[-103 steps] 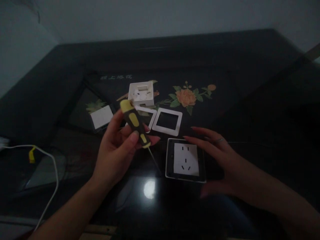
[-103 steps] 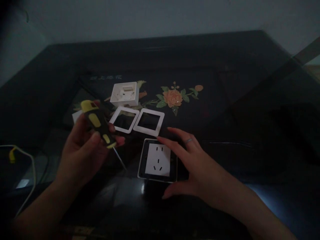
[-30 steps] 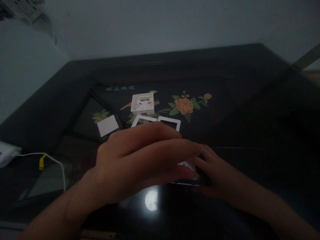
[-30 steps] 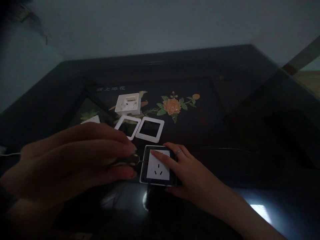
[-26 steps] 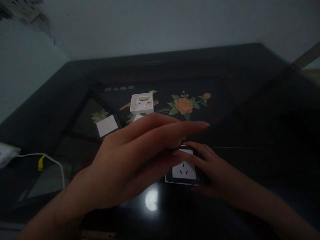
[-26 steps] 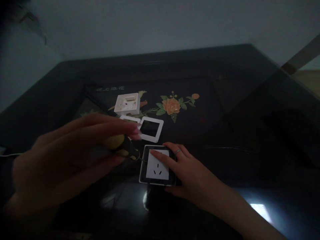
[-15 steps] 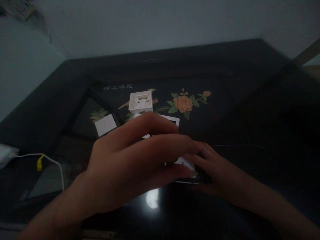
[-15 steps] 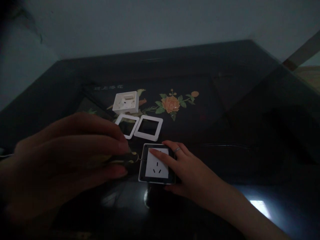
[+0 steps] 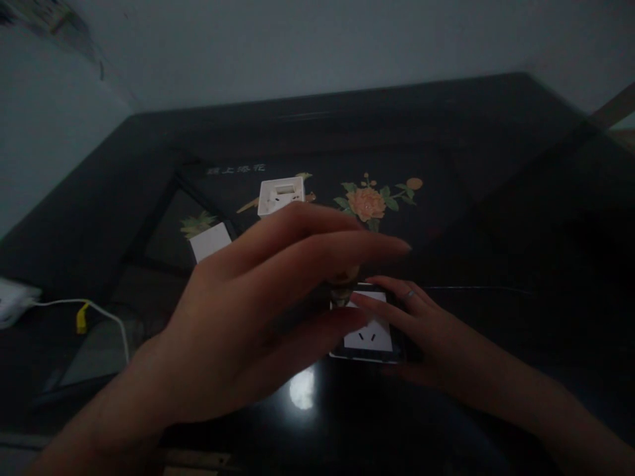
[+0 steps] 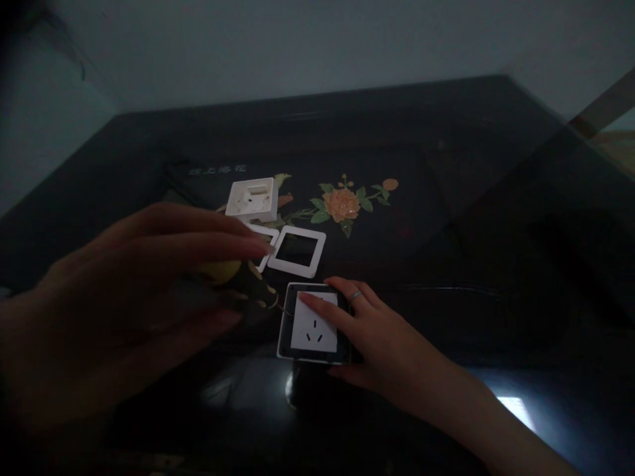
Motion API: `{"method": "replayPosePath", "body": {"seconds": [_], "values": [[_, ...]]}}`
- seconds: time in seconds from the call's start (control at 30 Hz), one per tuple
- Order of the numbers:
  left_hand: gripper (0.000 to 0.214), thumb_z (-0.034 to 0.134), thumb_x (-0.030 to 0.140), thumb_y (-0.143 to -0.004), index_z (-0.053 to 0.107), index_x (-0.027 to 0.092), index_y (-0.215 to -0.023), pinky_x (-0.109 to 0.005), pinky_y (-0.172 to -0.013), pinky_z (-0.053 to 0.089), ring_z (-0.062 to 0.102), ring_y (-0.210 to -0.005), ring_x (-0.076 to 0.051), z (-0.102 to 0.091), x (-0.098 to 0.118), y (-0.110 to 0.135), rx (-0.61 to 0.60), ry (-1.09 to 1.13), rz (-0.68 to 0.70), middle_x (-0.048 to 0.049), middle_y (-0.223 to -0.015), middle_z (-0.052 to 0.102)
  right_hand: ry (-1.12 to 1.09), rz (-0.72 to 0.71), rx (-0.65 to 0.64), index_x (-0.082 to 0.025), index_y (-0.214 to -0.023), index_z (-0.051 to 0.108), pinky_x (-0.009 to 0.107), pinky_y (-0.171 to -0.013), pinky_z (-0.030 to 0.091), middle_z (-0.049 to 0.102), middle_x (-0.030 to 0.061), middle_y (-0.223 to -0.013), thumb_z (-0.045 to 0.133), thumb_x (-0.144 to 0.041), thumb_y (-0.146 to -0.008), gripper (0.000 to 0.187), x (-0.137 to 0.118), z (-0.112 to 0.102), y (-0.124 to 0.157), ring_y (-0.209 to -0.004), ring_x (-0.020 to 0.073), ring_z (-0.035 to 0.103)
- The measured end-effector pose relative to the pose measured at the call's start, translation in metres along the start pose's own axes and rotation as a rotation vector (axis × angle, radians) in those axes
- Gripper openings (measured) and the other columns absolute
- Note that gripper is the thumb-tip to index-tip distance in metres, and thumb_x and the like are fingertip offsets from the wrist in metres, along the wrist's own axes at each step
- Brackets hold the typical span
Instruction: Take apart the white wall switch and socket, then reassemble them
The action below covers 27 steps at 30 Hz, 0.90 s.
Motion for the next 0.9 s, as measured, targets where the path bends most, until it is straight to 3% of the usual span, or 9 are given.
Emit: {"method": "replayPosePath", "body": {"seconds": [0.07, 0.17, 0.33, 0.43, 0.53, 0.63, 0.73, 0.8, 0.9], "values": [[0.036, 0.056, 0.02, -0.097, 0.057, 0.026, -0.132, -0.028, -0.094, 0.058, 0.066, -0.114, -0.018, -0.001, -0.0034, 0.0011, -0.083, 0.008, -0.037, -0.0011, -0.131, 0.065, 0.007, -0.004, 0.007, -0.042, -0.155, 0.022, 0.054, -0.106, 0.048, 0.03, 0.0092, -0.159, 0.075, -0.012, -0.072, 0.102, 0.0012, 0.0012, 0.0007, -0.142, 0.0357, 0.037], [0.037, 0.052, 0.024, -0.1, 0.057, 0.031, -0.135, -0.026, -0.089, 0.06, 0.07, -0.1, -0.016, -0.0006, -0.0061, 0.0032, -0.144, -0.007, -0.049, 0.0024, -0.123, 0.069, 0.006, -0.011, 0.017, -0.041, -0.155, 0.024, 0.055, -0.106, 0.047, 0.029, 0.0091, -0.16, 0.075, -0.012, -0.072, 0.101, 0.0017, 0.0012, 0.001, -0.142, 0.0361, 0.038], [0.022, 0.063, 0.041, -0.094, 0.066, 0.031, -0.113, -0.021, -0.067, 0.059, 0.067, -0.076, -0.011, -0.0001, -0.0057, 0.0036, 0.005, -0.01, -0.052, 0.0031, -0.097, 0.069, -0.012, -0.018, 0.018, -0.039, -0.155, 0.026, 0.054, -0.108, 0.047, 0.032, 0.0092, -0.159, 0.074, -0.013, -0.073, 0.098, -0.0007, -0.0012, 0.0001, -0.141, 0.035, 0.038], [0.027, 0.064, 0.033, -0.095, 0.062, 0.023, -0.119, -0.02, -0.079, 0.059, 0.068, -0.089, -0.012, -0.0027, 0.0003, 0.0036, 0.032, -0.012, 0.003, 0.0011, -0.108, 0.068, -0.001, -0.012, 0.004, -0.04, -0.155, 0.024, 0.054, -0.106, 0.048, 0.03, 0.0094, -0.159, 0.075, -0.015, -0.073, 0.1, 0.0003, 0.0003, 0.0004, -0.141, 0.0358, 0.038], [0.038, 0.053, 0.025, -0.1, 0.051, 0.021, -0.138, -0.024, -0.094, 0.057, 0.065, -0.113, -0.016, 0.0008, -0.0016, 0.0041, -0.098, 0.011, -0.022, -0.0019, -0.133, 0.063, 0.017, -0.015, 0.01, -0.041, -0.155, 0.021, 0.054, -0.106, 0.048, 0.029, 0.0093, -0.159, 0.074, -0.013, -0.073, 0.101, 0.0014, 0.0014, 0.0009, -0.142, 0.0361, 0.036], [0.04, 0.055, 0.025, -0.1, 0.048, 0.027, -0.139, -0.023, -0.088, 0.058, 0.069, -0.104, -0.014, 0.0036, -0.0047, 0.0038, -0.139, 0.048, -0.053, 0.002, -0.118, 0.07, 0.012, -0.026, 0.019, -0.042, -0.155, 0.02, 0.054, -0.106, 0.048, 0.028, 0.0082, -0.159, 0.074, -0.012, -0.072, 0.103, 0.0006, 0.0015, 0.0004, -0.143, 0.0355, 0.035], [0.02, 0.063, 0.032, -0.095, 0.062, 0.028, -0.115, -0.017, -0.079, 0.057, 0.069, -0.086, -0.009, 0.0014, -0.0053, 0.0011, -0.033, 0.038, -0.059, 0.005, -0.101, 0.071, -0.002, -0.019, 0.015, -0.042, -0.155, 0.021, 0.052, -0.106, 0.049, 0.031, 0.0079, -0.158, 0.073, -0.013, -0.073, 0.101, -0.0001, 0.0007, -0.0002, -0.14, 0.0339, 0.04], [0.016, 0.064, 0.033, -0.095, 0.065, 0.026, -0.109, -0.017, -0.08, 0.057, 0.068, -0.086, -0.009, 0.0003, -0.004, 0.0005, -0.002, 0.028, -0.049, 0.0041, -0.105, 0.07, 0.001, -0.005, 0.011, -0.041, -0.155, 0.023, 0.052, -0.105, 0.049, 0.032, 0.0084, -0.157, 0.073, -0.013, -0.074, 0.099, 0.0, 0.0002, 0.0, -0.139, 0.0341, 0.041], [0.034, 0.052, 0.031, -0.101, 0.054, 0.029, -0.135, -0.023, -0.088, 0.057, 0.067, -0.108, -0.015, 0.002, -0.0066, 0.0032, -0.097, 0.022, -0.083, 0.0019, -0.128, 0.066, 0.016, -0.005, 0.011, -0.041, -0.154, 0.023, 0.055, -0.105, 0.048, 0.031, 0.0086, -0.158, 0.074, -0.013, -0.072, 0.101, -0.0005, -0.0004, 0.0008, -0.141, 0.0359, 0.038]]}}
Point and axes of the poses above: each hand's wrist, its own y-axis away from the middle knuckle, its own z-axis out of the palm, x = y × z, the point moved 8 cm from there along -y, towards the middle knuckle
